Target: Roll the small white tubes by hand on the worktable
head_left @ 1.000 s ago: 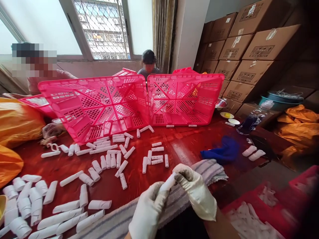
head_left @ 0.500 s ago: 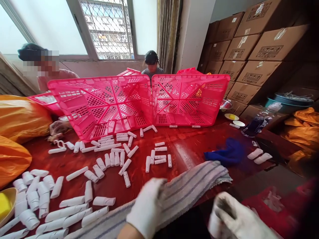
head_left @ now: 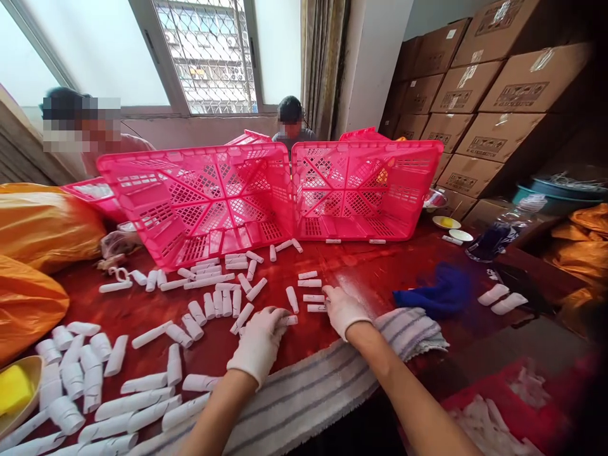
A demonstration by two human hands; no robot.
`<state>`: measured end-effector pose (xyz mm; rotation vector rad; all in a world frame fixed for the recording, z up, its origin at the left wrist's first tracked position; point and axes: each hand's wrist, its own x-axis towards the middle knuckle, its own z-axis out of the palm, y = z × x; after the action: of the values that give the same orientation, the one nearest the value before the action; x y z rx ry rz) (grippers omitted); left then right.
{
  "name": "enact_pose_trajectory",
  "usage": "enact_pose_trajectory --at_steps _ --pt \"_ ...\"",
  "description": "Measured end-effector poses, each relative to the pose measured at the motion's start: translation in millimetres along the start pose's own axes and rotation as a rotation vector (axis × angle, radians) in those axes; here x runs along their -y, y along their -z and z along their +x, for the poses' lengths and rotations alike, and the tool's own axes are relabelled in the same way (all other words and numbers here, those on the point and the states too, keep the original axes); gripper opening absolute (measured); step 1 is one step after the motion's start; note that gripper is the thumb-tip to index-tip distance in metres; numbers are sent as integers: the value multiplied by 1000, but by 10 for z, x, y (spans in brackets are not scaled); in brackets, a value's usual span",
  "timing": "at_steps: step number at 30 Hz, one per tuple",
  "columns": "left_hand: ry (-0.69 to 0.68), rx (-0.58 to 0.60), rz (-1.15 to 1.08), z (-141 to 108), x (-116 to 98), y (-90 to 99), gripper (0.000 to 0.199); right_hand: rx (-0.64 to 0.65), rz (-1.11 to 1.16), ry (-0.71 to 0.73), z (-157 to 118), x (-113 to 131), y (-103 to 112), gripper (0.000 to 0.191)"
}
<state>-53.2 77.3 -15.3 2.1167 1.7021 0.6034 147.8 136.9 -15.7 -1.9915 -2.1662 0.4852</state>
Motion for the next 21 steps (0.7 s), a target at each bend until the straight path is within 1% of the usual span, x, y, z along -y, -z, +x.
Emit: enact_pose_trajectory --at_steps 2,4,6,8,9,10,11,13,14,15,16,17,18,20,21 --pt "79 -57 -305 -137 -39 -72 24 11 -47 -1 -104 -65 -40 30" --pt "181 -80 -584 -242 -134 -138 27 -32 -116 9 -236 -147 -86 33" --pt "271 -70 -672 -316 -251 -188 30 -105 -155 41 -341 -214 -142 37" --pt "327 -57 -652 -363 -348 -224 33 -186 -97 77 -404 -244 -182 36" --pt "338 -43 -630 -379 -385 -239 35 -236 -1 86 -427 -241 -184 34" --pt "342 -29 -609 -392 -416 -251 36 -300 147 88 -450 -222 -169 32" --pt "341 -19 -594 -402 -444 -260 38 -374 349 87 -480 -186 -138 27" --pt "340 -14 -587 -425 -507 -261 42 -499 859 88 -578 -68 -35 14" --pt "342 -16 -592 -442 -544 -251 43 -531 1111 94 -648 8 26 9" --pt "345 -23 -599 -464 -584 -234 44 -539 1326 107 -731 89 82 9" --pt "342 -24 -610 -492 -624 -213 45 -546 1475 121 -822 167 127 13" --pt "334 -15 -622 -527 -660 -190 44 -562 1555 140 -917 238 152 16" --pt "325 3 -637 -568 -688 -173 44 -595 1568 162 -1011 295 155 16" --pt "314 32 -670 -658 -716 -178 43 -672 1441 229 -1181 359 93 14" --pt "312 30 -679 -702 -722 -213 43 -685 1341 257 -1254 364 35 12"
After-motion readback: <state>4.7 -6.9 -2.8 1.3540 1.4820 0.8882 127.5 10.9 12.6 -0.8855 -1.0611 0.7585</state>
